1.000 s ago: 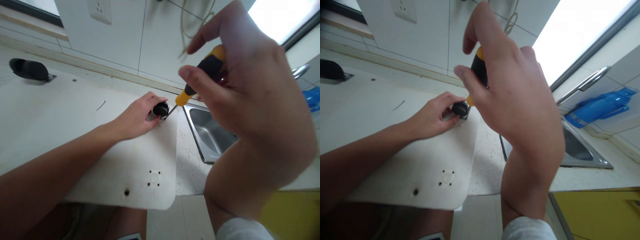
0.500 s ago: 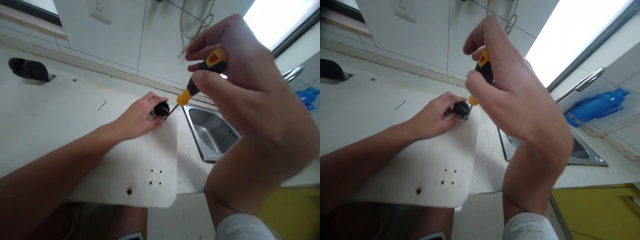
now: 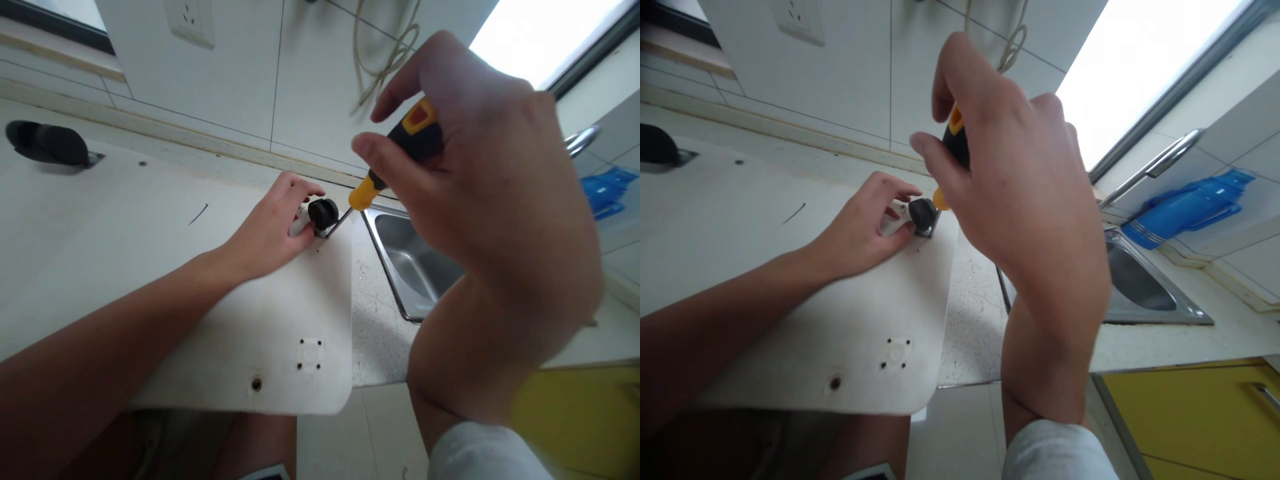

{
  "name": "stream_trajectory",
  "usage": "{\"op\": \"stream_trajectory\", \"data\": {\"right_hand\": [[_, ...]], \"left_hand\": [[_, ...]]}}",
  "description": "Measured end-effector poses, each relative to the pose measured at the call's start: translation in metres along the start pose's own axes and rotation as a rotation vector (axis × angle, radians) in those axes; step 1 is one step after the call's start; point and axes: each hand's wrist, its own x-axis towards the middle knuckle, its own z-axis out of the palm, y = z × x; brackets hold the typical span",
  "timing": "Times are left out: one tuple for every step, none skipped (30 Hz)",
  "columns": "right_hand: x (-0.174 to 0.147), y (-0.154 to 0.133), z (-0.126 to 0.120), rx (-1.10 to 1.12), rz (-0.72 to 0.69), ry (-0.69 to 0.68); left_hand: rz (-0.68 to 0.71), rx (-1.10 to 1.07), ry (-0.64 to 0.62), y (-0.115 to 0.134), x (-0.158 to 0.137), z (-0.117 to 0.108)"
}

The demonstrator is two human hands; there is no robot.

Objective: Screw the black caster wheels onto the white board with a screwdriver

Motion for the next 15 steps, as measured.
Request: {"op": "stream_trajectory", "data": {"right_hand": [[0.0000, -0.0001, 0.0001, -0.040, 0.019, 0.019], [-0.0004, 0.0000, -0.0003, -0.022, 0.009, 0.002], [-0.0010, 0.0002, -0.0010, 0.042, -0.026, -0.041], [-0.0018, 0.0002, -0.0017, 0.127, -0.073, -0.097], [-0.0027, -0.0001, -0.0022, 0.201, -0.111, -0.144], [-0.0033, -0.0009, -0.0023, 0.237, -0.128, -0.166], [-0.0038, -0.0023, -0.0018, 0.229, -0.123, -0.159], [-0.0040, -0.0038, -0.0010, 0.178, -0.102, -0.128], [-0.0040, -0.0054, -0.0002, 0.096, -0.064, -0.083], [-0.0040, -0.0065, 0.0003, 0.008, -0.021, -0.038], [-0.0040, -0.0069, 0.0001, -0.053, 0.007, -0.009], [-0.0041, -0.0065, -0.0008, -0.062, 0.012, -0.013], [-0.0044, -0.0056, -0.0023, -0.027, 0.004, -0.043], [-0.0047, -0.0044, -0.0038, 0.036, -0.013, -0.087], [-0.0049, -0.0034, -0.0050, 0.096, -0.028, -0.129]], "left_hand": [[-0.016, 0.016, 0.014, 0.0000, 0.0005, -0.0003], [-0.029, 0.028, 0.023, -0.0001, 0.0010, -0.0005], [-0.037, 0.034, 0.025, -0.0003, 0.0014, -0.0006], [-0.041, 0.032, 0.015, -0.0005, 0.0017, -0.0007], [-0.039, 0.023, -0.003, -0.0008, 0.0018, -0.0007], [-0.033, 0.007, -0.023, -0.0010, 0.0018, -0.0007], [-0.025, -0.013, -0.042, -0.0011, 0.0017, -0.0006], [-0.018, -0.032, -0.057, -0.0013, 0.0016, -0.0005], [-0.012, -0.047, -0.067, -0.0013, 0.0014, -0.0005], [-0.007, -0.057, -0.073, -0.0014, 0.0013, -0.0004], [-0.004, -0.060, -0.077, -0.0014, 0.0012, -0.0004], [-0.001, -0.057, -0.079, -0.0015, 0.0011, -0.0005], [0.002, -0.054, -0.080, -0.0015, 0.0011, -0.0005], [0.007, -0.050, -0.083, -0.0015, 0.0010, -0.0005], [0.014, -0.046, -0.084, -0.0016, 0.0010, -0.0005]]}}
